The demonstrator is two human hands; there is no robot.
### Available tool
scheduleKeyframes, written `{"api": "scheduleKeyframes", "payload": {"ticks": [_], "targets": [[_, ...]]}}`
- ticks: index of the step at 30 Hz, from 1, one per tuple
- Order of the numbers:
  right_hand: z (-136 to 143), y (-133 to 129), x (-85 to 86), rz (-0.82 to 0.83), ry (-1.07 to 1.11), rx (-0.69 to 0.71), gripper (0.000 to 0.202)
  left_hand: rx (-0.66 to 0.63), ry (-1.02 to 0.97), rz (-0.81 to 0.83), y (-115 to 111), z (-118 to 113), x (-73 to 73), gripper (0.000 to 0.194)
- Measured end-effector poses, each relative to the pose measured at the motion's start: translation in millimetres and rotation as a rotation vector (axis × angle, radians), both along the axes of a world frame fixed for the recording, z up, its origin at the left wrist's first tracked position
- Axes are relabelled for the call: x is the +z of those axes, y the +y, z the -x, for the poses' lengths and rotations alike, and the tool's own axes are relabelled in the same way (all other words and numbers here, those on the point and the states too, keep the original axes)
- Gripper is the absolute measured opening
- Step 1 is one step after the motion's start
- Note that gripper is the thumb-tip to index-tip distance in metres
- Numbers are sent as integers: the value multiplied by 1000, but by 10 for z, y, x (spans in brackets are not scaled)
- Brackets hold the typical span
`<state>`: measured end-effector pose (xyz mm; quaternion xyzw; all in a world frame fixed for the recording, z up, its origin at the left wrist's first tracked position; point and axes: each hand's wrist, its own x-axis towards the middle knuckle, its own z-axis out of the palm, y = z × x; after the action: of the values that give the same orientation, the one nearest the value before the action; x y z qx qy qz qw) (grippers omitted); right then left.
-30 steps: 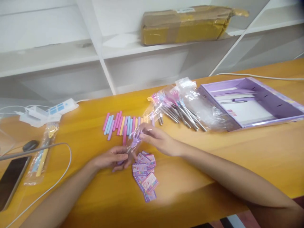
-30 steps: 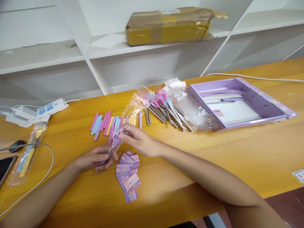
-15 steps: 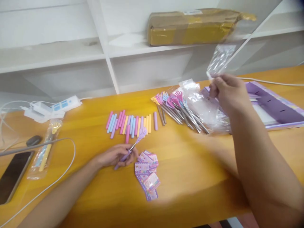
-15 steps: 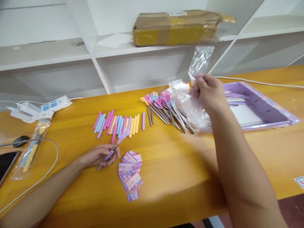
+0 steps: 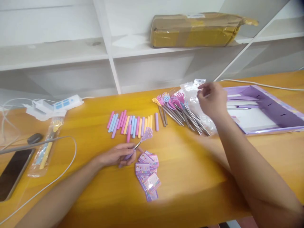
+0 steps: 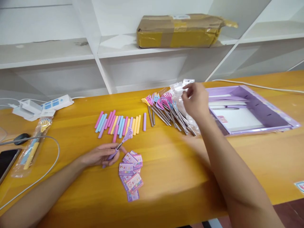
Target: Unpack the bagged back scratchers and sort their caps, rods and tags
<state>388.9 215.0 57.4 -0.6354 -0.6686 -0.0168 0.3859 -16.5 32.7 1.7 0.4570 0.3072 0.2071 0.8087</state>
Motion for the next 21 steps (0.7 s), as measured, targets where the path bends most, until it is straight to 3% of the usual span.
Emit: {"api": "scheduleKeyframes", "payload": {"ticks": [3, 6, 12, 14, 16, 21], "targets": [[517, -320, 27, 169, 151, 247, 21, 0, 13, 27, 0, -8, 3, 39], [986, -701, -96, 354, 248, 614, 22, -8, 19, 20, -4, -10, -14, 40], [1463, -1328, -361, 790, 386, 1189, 11, -58, 19, -69, -7, -12, -27, 40], [1534, -1461, -375, 930, 485, 1265, 17, -112, 40, -94, -6, -18, -14, 39], [1582, -1542, -375, 1002, 593, 1249, 30, -163, 61, -110, -6, -32, 4, 39], [1599, -1568, -382, 995, 616, 1226, 54, -171, 107, -174, -11, -61, 26, 43]]}}
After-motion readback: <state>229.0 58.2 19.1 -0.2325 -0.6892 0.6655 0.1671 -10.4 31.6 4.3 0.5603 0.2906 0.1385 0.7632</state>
